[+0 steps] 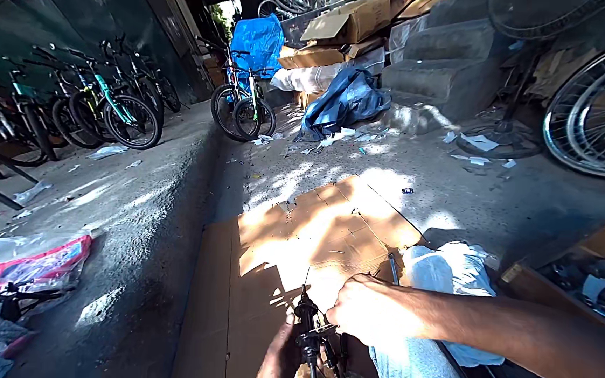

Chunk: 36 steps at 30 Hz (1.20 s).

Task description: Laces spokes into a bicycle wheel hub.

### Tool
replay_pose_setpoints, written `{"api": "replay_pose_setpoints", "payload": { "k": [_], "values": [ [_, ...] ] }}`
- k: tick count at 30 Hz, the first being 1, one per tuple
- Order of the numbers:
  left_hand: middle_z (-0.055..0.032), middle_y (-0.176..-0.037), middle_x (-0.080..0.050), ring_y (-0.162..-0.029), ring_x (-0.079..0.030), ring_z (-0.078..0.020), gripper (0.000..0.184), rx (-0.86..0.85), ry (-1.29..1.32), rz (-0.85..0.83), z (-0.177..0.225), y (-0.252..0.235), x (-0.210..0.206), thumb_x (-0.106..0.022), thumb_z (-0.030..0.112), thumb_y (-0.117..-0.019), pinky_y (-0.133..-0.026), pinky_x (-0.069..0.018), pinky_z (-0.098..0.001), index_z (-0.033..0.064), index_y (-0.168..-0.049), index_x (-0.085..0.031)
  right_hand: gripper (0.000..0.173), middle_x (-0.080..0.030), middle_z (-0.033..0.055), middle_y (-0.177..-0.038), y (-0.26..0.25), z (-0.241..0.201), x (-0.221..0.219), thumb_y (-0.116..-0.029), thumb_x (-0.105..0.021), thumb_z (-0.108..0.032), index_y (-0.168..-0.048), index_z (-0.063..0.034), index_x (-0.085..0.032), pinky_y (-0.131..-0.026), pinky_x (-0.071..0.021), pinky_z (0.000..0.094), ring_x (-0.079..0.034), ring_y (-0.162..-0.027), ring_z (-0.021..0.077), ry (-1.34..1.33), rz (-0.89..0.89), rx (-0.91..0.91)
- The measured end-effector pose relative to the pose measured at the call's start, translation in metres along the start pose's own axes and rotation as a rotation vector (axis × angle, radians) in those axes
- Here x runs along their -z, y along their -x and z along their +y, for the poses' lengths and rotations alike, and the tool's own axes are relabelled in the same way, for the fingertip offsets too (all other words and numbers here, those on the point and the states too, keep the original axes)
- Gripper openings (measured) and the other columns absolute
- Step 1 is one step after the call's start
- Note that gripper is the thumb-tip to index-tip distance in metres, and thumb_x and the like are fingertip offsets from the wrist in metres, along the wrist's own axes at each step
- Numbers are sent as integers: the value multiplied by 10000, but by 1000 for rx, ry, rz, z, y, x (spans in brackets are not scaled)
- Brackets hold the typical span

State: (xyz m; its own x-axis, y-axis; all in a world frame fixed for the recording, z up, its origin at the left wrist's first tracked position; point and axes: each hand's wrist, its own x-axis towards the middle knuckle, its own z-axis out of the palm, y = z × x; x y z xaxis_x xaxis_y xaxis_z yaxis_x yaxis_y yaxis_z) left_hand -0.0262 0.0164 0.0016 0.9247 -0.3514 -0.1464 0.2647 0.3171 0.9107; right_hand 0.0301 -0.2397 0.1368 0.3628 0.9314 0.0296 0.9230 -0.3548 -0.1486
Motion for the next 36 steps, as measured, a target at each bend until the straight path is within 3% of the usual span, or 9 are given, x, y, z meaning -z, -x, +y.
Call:
{"api": "replay_pose_setpoints", "payload": {
  "k": [3, 6, 11, 15, 20, 23, 25, 29, 36],
  "values": [
    [-180, -1055, -725, -939, -707, -242, 551, -24, 14, -63, -7, -3, 5, -613, 499, -986, -874, -585, -409, -14, -1175, -688, 25, -619, 95, -768, 2, -8, -13, -949, -626, -98, -954, -78, -639, -615, -543, 463, -652, -696, 288, 154, -11, 61],
    [-210, -1163, -705, -1080, -684, -285, 512, -125, -68, 13, -9, -5, 10, -643, 411, -989, -990, -542, -454, -52, -1208, -647, 88, -655, 116, -859, 1, 2, -23, -989, -590, -87, -1044, -56, -651, -637, -558, 463, -677, -767, 309, 200, -38, 52],
    [-182, -1030, -740, -907, -717, -250, 410, -141, -312, 225, -2, -6, 3, -576, 344, -1034, -825, -594, -391, -37, -1119, -701, 317, -660, 131, -859, -3, 42, -42, -1047, -539, -362, -967, -83, -667, -702, -545, 522, -681, -806, 330, 14, -18, -66],
    [-136, -900, -745, -772, -727, -215, 324, -105, -417, 380, -3, -8, 1, -614, 284, -1007, -724, -617, -362, -28, -1073, -672, 536, -661, 138, -1004, -14, 49, -41, -950, -606, -601, -1002, -79, -714, -797, -518, 530, -659, -920, 309, -197, -128, -260],
    [-74, -786, -740, -683, -717, -172, 337, -107, -572, 445, -9, -13, 1, -675, 339, -965, -667, -615, -339, 10, -1024, -716, 321, -647, 102, -1167, -47, 48, -47, -1039, -522, -366, -1230, -164, -682, -806, -537, 495, -666, -966, 281, -258, 148, -382],
    [-68, -784, -742, -681, -720, -165, 335, -103, -597, 435, -8, -11, 2, -679, 338, -958, -667, -618, -336, 13, -1031, -712, 431, -626, 158, -1210, -71, 38, -49, -1052, -518, -229, -1479, -290, -513, -724, -564, 545, -682, -866, 350, -131, 183, -282],
    [-86, -816, -745, -707, -724, -182, 332, -96, -570, 413, -7, -11, 2, -672, 324, -964, -683, -622, -348, 4, -1040, -715, 399, -624, 157, -1177, -82, 37, -59, -1057, -511, -210, -1450, -276, -536, -687, -561, 544, -672, -815, 349, -85, 200, -221],
    [-122, -888, -750, -772, -739, -227, 338, -76, -506, 369, -7, -8, 8, -648, 309, -976, -735, -636, -387, -10, -1072, -705, 198, -665, 131, -1059, -91, 44, -65, -1058, -501, -163, -1112, -98, -680, -663, -568, 493, -679, -783, 315, 10, 301, -142],
    [-64, -867, -761, -819, -744, -152, 289, -138, -588, 449, -11, -11, 2, -669, 276, -969, -815, -625, -351, 10, -1072, -720, 110, -637, 150, -1106, -78, 44, -59, -1012, -553, -75, -1068, -40, -641, -650, -575, 459, -665, -826, 328, 244, 216, -151]
  ]
}}
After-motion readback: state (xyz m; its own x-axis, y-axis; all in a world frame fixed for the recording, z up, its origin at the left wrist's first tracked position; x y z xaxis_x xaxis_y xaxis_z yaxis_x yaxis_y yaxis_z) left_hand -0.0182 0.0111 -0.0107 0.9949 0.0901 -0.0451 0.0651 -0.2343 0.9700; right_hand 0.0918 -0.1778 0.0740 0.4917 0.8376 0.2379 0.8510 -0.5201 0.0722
